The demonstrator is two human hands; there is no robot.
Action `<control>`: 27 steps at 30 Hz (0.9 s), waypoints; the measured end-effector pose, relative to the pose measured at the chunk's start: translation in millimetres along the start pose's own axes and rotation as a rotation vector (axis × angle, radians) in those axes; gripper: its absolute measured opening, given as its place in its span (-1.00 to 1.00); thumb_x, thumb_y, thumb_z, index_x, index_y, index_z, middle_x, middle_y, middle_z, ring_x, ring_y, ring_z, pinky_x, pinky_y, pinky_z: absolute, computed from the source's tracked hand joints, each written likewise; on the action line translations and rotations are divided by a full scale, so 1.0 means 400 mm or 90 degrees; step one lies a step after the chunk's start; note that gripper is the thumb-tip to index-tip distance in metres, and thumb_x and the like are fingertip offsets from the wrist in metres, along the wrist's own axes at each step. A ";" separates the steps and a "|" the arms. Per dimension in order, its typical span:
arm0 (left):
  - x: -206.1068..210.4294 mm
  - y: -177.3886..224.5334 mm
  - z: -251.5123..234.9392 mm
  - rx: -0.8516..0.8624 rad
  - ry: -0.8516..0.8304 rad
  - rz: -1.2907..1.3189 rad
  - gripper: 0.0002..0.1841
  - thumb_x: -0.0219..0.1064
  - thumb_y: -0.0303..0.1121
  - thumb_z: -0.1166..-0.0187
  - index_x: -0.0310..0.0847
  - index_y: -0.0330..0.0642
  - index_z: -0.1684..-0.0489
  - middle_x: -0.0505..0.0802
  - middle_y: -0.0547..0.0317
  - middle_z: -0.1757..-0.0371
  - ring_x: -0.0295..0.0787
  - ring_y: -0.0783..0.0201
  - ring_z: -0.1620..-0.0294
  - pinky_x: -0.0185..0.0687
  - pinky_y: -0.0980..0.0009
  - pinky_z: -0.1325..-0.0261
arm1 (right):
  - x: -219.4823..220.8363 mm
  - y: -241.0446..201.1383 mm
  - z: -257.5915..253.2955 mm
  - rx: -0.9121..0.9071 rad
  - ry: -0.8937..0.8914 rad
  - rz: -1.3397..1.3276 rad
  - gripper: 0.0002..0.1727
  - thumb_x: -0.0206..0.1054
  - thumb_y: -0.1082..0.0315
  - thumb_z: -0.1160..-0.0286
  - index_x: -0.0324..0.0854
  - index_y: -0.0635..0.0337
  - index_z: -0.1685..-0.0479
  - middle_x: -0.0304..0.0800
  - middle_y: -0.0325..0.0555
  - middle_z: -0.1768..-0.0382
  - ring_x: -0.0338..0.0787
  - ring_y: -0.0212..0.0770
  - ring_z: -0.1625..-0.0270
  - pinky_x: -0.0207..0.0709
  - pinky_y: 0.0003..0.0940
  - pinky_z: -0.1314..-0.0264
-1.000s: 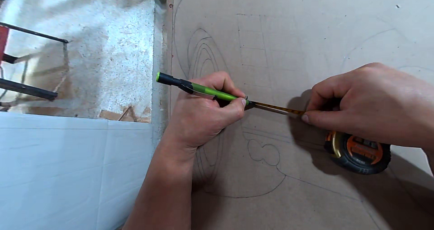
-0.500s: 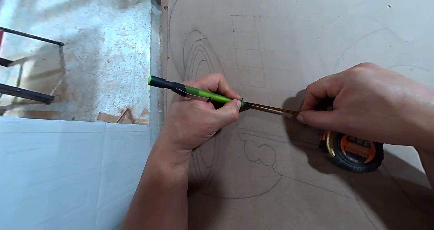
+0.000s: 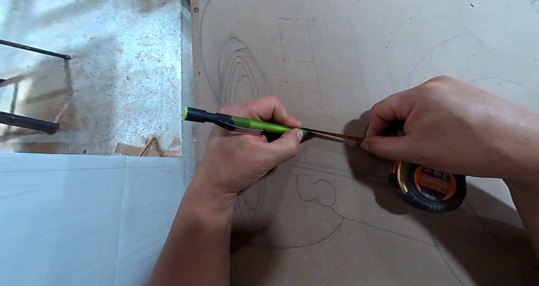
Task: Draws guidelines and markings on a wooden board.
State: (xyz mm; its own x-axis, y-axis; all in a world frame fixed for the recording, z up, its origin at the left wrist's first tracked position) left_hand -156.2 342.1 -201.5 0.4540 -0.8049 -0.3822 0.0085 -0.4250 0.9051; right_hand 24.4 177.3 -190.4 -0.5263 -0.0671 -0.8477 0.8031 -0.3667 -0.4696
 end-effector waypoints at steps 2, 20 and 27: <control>0.000 -0.001 0.000 0.001 -0.001 -0.001 -0.93 0.47 -0.48 -0.35 0.77 -0.10 0.31 0.88 0.30 0.40 0.79 0.43 0.49 0.73 0.54 0.50 | 0.000 0.000 0.001 -0.003 0.005 -0.003 -0.76 0.47 -0.02 -0.37 0.69 -0.44 0.66 0.57 -0.65 0.74 0.49 -0.61 0.72 0.28 -0.45 0.78; 0.004 0.001 0.003 -0.006 -0.004 0.002 -0.93 0.48 -0.48 -0.37 0.76 -0.10 0.32 0.89 0.27 0.35 0.79 0.40 0.47 0.74 0.53 0.50 | 0.000 0.000 0.000 -0.003 -0.002 0.001 -0.76 0.48 -0.02 -0.38 0.69 -0.43 0.65 0.57 -0.64 0.74 0.48 -0.60 0.72 0.27 -0.46 0.78; 0.003 -0.002 0.000 -0.007 0.003 -0.009 -0.95 0.46 -0.46 -0.36 0.76 -0.07 0.35 0.90 0.29 0.37 0.81 0.41 0.48 0.75 0.51 0.49 | -0.001 -0.001 0.001 -0.011 0.004 -0.003 -0.76 0.47 0.00 -0.38 0.69 -0.42 0.65 0.55 -0.64 0.75 0.47 -0.60 0.73 0.25 -0.46 0.78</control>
Point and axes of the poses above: each hand's wrist, its own z-axis away from the middle knuckle, its own x-axis out of the palm, y = z × x, the point moved 5 cm from there along -z, towards the middle knuckle
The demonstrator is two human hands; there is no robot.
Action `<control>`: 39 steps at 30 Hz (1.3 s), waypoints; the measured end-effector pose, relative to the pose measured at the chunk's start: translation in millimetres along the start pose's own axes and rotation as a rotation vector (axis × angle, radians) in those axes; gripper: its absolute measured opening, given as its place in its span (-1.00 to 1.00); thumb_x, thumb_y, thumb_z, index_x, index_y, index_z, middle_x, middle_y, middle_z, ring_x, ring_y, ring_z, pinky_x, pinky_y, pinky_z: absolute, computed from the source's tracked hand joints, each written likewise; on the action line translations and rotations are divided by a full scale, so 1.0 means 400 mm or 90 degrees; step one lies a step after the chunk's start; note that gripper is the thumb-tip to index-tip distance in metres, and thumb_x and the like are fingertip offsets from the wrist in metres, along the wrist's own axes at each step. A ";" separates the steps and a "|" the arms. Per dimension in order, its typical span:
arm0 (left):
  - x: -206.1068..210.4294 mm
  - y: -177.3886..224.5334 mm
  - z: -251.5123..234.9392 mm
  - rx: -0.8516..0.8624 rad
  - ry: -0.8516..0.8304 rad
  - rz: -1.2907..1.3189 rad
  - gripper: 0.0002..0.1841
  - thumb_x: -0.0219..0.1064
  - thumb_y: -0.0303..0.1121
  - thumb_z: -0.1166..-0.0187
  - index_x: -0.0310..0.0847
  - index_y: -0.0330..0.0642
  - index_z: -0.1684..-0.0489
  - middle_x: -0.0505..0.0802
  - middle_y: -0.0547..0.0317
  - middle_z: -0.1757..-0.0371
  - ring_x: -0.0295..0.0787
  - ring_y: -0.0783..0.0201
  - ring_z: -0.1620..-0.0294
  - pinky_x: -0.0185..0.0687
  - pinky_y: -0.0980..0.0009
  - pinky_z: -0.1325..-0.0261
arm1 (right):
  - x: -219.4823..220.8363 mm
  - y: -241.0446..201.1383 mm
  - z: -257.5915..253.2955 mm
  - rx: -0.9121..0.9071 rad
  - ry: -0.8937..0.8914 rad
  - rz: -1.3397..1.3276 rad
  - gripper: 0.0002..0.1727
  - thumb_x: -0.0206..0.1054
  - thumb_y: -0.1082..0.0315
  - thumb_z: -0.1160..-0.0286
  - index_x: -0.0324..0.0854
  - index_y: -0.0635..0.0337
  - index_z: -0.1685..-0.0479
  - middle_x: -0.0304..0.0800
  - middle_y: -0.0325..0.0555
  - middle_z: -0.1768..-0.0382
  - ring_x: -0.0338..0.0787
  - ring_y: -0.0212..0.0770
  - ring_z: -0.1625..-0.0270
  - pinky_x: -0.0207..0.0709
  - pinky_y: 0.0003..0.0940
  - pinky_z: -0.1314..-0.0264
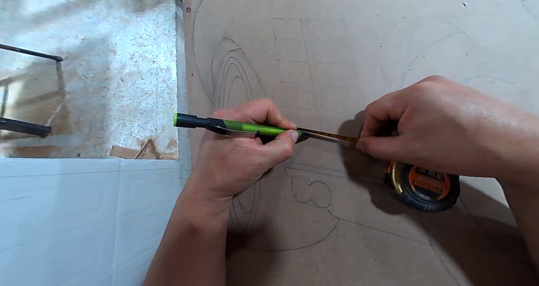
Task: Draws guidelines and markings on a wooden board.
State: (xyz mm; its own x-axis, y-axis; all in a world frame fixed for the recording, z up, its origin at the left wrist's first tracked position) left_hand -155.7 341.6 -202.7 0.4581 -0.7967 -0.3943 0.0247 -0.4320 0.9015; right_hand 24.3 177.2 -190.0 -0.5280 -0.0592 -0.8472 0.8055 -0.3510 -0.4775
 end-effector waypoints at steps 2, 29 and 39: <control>-0.001 0.000 -0.001 0.008 -0.004 -0.004 -0.95 0.46 -0.45 -0.37 0.77 -0.07 0.34 0.89 0.29 0.37 0.79 0.41 0.49 0.72 0.53 0.51 | 0.000 0.000 0.000 0.001 -0.003 0.001 -0.76 0.47 -0.01 -0.39 0.70 -0.41 0.65 0.56 -0.64 0.74 0.47 -0.60 0.72 0.26 -0.45 0.78; 0.073 0.031 -0.030 0.054 -0.003 0.050 -0.73 0.12 -0.41 -0.81 0.64 -0.30 -0.28 0.92 0.03 -0.03 0.91 0.16 0.11 0.91 0.28 0.08 | -0.028 0.113 0.094 -0.052 0.064 -0.024 -0.84 0.46 -0.05 -0.32 0.73 -0.45 0.58 0.66 -0.71 0.61 0.57 -0.67 0.61 0.39 -0.51 0.69; 0.086 0.029 -0.029 0.077 -0.079 0.106 -0.77 0.19 -0.49 -0.73 0.66 -0.38 -0.18 0.92 -0.04 -0.01 0.91 0.08 0.00 0.89 0.18 -0.16 | -0.031 0.113 0.095 -0.060 0.032 -0.034 -0.84 0.48 0.01 -0.31 0.71 -0.41 0.59 0.64 -0.69 0.63 0.55 -0.66 0.63 0.38 -0.52 0.74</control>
Point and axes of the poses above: each hand's wrist, its own z-axis away from the middle knuckle, its own x-axis out of the palm, y = z × x, the point moved 5 cm from there along -z, towards the middle knuckle
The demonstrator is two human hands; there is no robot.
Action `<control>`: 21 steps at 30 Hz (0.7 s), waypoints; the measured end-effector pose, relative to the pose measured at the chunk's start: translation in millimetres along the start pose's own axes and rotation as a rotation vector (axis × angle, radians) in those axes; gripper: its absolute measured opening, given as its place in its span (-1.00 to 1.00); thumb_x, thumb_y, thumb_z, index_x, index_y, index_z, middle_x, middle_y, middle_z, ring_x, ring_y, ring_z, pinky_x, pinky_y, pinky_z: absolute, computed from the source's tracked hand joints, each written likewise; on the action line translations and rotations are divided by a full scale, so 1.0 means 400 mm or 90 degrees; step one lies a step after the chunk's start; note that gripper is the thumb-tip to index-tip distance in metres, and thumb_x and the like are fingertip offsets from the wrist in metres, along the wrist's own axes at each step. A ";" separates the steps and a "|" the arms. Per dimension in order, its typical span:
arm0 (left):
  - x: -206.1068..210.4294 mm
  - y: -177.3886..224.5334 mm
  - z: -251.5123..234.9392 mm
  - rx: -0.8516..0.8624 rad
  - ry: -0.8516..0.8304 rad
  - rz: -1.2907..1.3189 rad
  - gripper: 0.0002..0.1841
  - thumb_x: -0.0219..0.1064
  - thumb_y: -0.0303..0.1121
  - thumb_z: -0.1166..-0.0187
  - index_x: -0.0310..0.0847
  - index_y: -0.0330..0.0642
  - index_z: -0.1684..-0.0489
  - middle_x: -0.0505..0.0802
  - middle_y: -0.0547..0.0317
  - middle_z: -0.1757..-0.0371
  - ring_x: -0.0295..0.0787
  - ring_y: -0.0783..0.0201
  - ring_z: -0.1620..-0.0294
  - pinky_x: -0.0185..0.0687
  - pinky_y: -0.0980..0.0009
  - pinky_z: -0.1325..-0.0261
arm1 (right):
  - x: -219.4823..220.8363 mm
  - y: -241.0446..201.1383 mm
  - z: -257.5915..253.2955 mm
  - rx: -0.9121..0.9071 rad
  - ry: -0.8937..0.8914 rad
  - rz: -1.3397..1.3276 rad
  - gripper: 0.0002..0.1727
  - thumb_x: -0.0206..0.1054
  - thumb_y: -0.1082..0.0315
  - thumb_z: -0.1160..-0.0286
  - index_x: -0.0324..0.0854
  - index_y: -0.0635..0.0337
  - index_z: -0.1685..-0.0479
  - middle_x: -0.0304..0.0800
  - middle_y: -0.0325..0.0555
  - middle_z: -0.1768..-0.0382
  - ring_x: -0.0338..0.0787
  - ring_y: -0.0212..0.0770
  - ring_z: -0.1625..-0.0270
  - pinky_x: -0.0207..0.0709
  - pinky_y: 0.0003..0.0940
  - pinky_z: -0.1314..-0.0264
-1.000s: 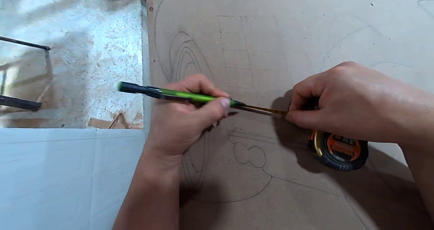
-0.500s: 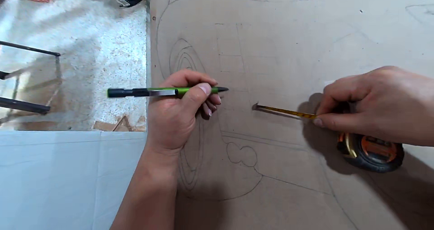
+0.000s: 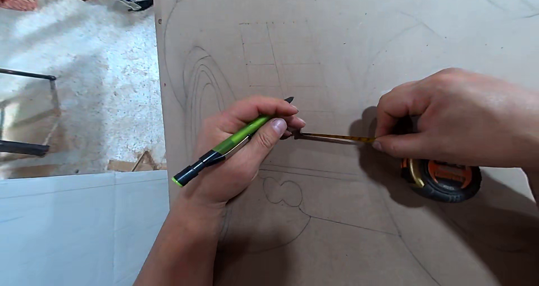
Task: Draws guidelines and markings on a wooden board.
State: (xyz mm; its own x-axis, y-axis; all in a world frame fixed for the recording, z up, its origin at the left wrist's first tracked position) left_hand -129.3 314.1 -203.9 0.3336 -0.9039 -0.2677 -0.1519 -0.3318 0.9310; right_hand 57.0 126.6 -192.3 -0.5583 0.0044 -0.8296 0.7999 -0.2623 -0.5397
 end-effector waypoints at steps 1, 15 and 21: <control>0.000 -0.002 -0.002 0.007 -0.003 0.010 -0.78 0.19 -0.50 -0.72 0.67 -0.40 -0.16 0.91 -0.06 0.00 0.91 0.08 0.00 0.89 0.17 -0.16 | 0.000 0.001 0.000 0.002 0.001 0.001 -0.84 0.48 0.01 -0.30 0.71 -0.41 0.60 0.64 -0.69 0.63 0.55 -0.66 0.63 0.38 -0.52 0.74; 0.005 0.002 0.000 -0.025 0.001 0.000 -0.79 0.16 -0.49 -0.75 0.67 -0.33 -0.15 0.91 -0.01 -0.01 0.91 0.07 -0.01 0.89 0.17 -0.18 | 0.001 0.003 0.001 0.011 0.003 0.004 -0.84 0.47 0.00 -0.31 0.72 -0.42 0.59 0.65 -0.70 0.61 0.55 -0.66 0.62 0.38 -0.52 0.72; 0.005 0.000 0.003 -0.023 0.009 0.013 -0.79 0.17 -0.49 -0.73 0.69 -0.33 -0.13 0.91 -0.02 0.01 0.90 0.06 0.01 0.87 0.14 -0.18 | 0.004 0.000 0.002 0.013 0.000 -0.003 -0.84 0.50 0.03 -0.31 0.72 -0.40 0.59 0.65 -0.68 0.59 0.56 -0.65 0.60 0.41 -0.52 0.68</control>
Point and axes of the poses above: each hand's wrist, its own z-axis away from the middle knuckle, its own x-axis out of the palm, y = z × x, the point moved 5 cm from there along -z, towards the middle knuckle
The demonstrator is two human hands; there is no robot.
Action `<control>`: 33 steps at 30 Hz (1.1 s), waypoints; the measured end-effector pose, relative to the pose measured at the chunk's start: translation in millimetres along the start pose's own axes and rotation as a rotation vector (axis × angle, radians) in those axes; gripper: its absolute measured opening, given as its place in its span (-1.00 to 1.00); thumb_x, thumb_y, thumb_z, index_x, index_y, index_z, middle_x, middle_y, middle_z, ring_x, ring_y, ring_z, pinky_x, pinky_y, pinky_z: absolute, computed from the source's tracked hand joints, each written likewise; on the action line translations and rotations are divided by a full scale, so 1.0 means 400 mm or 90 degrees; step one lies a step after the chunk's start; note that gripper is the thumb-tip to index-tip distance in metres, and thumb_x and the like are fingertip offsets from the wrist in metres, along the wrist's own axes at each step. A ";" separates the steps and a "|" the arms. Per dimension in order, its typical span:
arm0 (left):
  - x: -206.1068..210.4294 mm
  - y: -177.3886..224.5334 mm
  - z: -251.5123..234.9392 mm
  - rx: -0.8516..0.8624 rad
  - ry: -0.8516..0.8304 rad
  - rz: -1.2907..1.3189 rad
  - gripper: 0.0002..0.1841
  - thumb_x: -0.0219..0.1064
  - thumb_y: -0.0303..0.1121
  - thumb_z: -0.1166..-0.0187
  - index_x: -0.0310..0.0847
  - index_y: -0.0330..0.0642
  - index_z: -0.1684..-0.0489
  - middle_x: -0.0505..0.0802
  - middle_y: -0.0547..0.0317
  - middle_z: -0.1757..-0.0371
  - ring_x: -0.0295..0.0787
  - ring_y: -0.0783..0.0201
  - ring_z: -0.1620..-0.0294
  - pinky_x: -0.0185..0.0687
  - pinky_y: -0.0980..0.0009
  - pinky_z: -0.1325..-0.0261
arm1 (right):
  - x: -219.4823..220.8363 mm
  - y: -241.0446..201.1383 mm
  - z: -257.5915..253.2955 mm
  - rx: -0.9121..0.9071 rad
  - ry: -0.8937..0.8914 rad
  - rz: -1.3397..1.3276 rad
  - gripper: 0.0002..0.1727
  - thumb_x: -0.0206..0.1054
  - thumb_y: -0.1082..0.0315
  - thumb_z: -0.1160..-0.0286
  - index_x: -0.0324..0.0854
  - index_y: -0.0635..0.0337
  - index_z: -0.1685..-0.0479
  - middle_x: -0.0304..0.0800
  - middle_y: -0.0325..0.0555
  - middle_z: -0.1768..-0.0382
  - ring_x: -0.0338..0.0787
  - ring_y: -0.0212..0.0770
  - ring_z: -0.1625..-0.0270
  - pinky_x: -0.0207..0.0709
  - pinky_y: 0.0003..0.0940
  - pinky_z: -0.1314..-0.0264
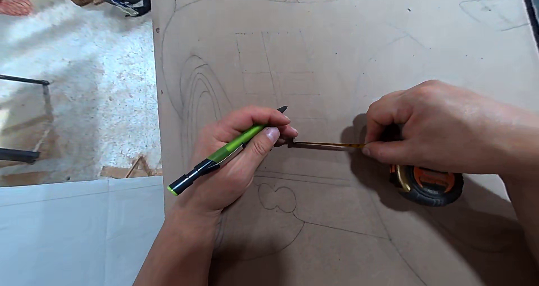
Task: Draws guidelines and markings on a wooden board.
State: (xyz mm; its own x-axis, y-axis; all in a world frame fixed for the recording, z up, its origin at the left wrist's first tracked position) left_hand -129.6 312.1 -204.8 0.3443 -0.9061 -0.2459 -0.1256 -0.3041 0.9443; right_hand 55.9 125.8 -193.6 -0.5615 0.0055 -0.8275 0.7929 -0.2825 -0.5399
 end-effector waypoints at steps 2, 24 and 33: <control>0.000 0.001 0.000 -0.002 -0.002 0.002 -0.79 0.18 -0.49 -0.73 0.69 -0.32 -0.13 0.91 -0.03 0.00 0.90 0.04 -0.02 0.87 0.12 -0.22 | -0.001 0.000 0.000 0.002 -0.011 -0.002 -0.84 0.51 0.05 -0.33 0.72 -0.38 0.57 0.65 -0.66 0.58 0.56 -0.64 0.58 0.42 -0.52 0.67; -0.001 0.003 0.002 -0.012 -0.006 0.002 -0.79 0.19 -0.47 -0.74 0.71 -0.30 -0.13 0.90 -0.01 -0.02 0.90 0.04 -0.03 0.88 0.11 -0.22 | 0.003 -0.003 0.004 -0.012 0.010 0.004 -0.79 0.49 0.10 -0.23 0.63 -0.35 0.69 0.54 -0.63 0.62 0.48 -0.62 0.63 0.31 -0.54 0.72; -0.004 0.005 0.002 -0.017 0.014 -0.015 -0.78 0.17 -0.48 -0.73 0.71 -0.29 -0.12 0.90 0.02 0.01 0.89 0.10 0.03 0.89 0.19 -0.13 | 0.006 0.003 0.003 -0.019 0.021 0.008 -0.80 0.49 0.04 -0.24 0.64 -0.38 0.67 0.55 -0.66 0.61 0.50 -0.64 0.60 0.34 -0.57 0.70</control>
State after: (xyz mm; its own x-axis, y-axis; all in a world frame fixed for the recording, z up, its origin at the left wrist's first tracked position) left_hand -131.4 312.8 -202.5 0.3675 -0.8920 -0.2631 -0.0924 -0.3165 0.9441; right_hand 55.2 124.3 -196.1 -0.5442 0.0342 -0.8383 0.8064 -0.2545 -0.5338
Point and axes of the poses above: each hand's wrist, its own z-axis away from the middle knuckle, its own x-axis out of the palm, y = z × x, the point moved 5 cm from there along -z, towards the middle knuckle
